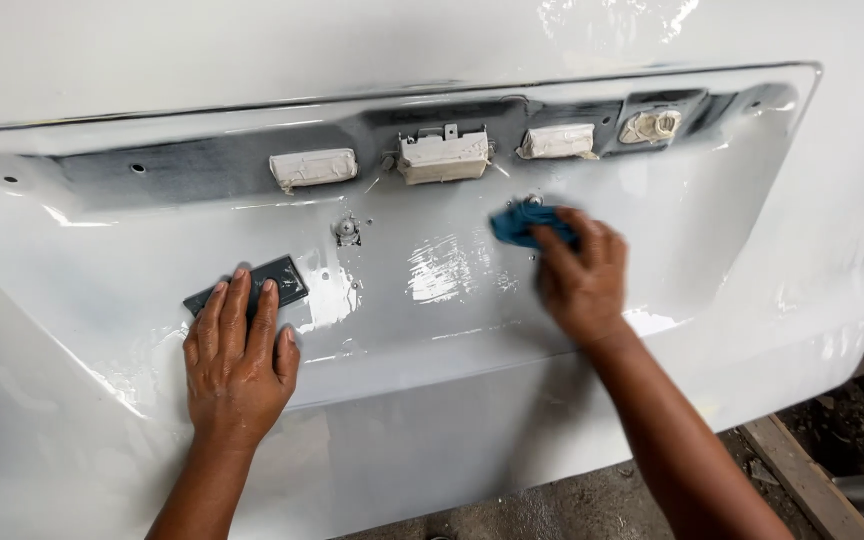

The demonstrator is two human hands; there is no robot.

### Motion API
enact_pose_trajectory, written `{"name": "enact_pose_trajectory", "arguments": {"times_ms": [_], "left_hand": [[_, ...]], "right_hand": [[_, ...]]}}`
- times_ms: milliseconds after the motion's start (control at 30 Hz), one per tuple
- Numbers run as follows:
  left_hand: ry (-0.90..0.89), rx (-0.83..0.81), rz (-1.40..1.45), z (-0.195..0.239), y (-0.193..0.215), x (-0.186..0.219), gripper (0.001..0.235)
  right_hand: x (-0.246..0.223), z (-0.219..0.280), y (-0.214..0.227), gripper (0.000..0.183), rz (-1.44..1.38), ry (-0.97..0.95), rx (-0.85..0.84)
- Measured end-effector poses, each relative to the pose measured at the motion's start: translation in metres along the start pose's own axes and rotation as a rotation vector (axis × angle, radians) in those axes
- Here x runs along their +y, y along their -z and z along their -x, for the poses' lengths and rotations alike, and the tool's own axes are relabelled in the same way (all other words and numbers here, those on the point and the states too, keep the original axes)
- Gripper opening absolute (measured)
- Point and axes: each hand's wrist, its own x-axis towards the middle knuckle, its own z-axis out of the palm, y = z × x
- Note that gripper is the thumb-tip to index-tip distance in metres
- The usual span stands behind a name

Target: The person sands the surface of a white car bumper using a black sanding block and a blue cloth. They repeatedly wipe the surface and dip the tools into a green bucket of water to clean them before continuing the sanding process.

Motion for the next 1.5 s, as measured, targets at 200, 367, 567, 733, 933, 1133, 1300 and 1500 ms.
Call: {"name": "enact_pose_trajectory", "arguments": {"times_ms": [200,367,567,733,933,1133,1300,1500], "left_hand": [[-0.025,0.018,0.055,0.0,0.003,-0.003,0.05],[-0.022,0.008,0.056,0.003,0.008,-0.004,0.055],[-0.034,0.023,0.08,0.005,0.01,-0.009,0.059],[-0.041,-0.015,0.102,0.008,0.009,-0.013,0.063],[-0.048,-0.079,0.145,0.014,0.007,-0.017,0.066],[-0.048,-0.06,0.146,0.015,0.004,-0.012,0.071],[-0.03,-0.102,0.153,0.021,0.009,-0.013,0.07],[0.035,-0.122,0.128,0.043,0.02,-0.038,0.072]], "right_hand": [[0.061,0.001,-0.017,0.037,-0.137,-0.487,0.316],[-0.016,-0.04,-0.026,0.037,-0.245,-0.521,0.227],[-0.122,-0.061,-0.045,0.038,-0.045,-0.345,0.153],[-0.201,-0.047,-0.012,0.037,-0.248,0.067,-0.102],[-0.09,0.032,-0.007,0.027,-0.183,0.052,-0.081],[-0.109,0.049,-0.015,0.045,-0.148,-0.513,0.068],[-0.204,0.041,-0.011,0.03,-0.333,0.043,-0.086],[-0.113,0.055,-0.002,0.028,-0.252,0.012,-0.159]]}}
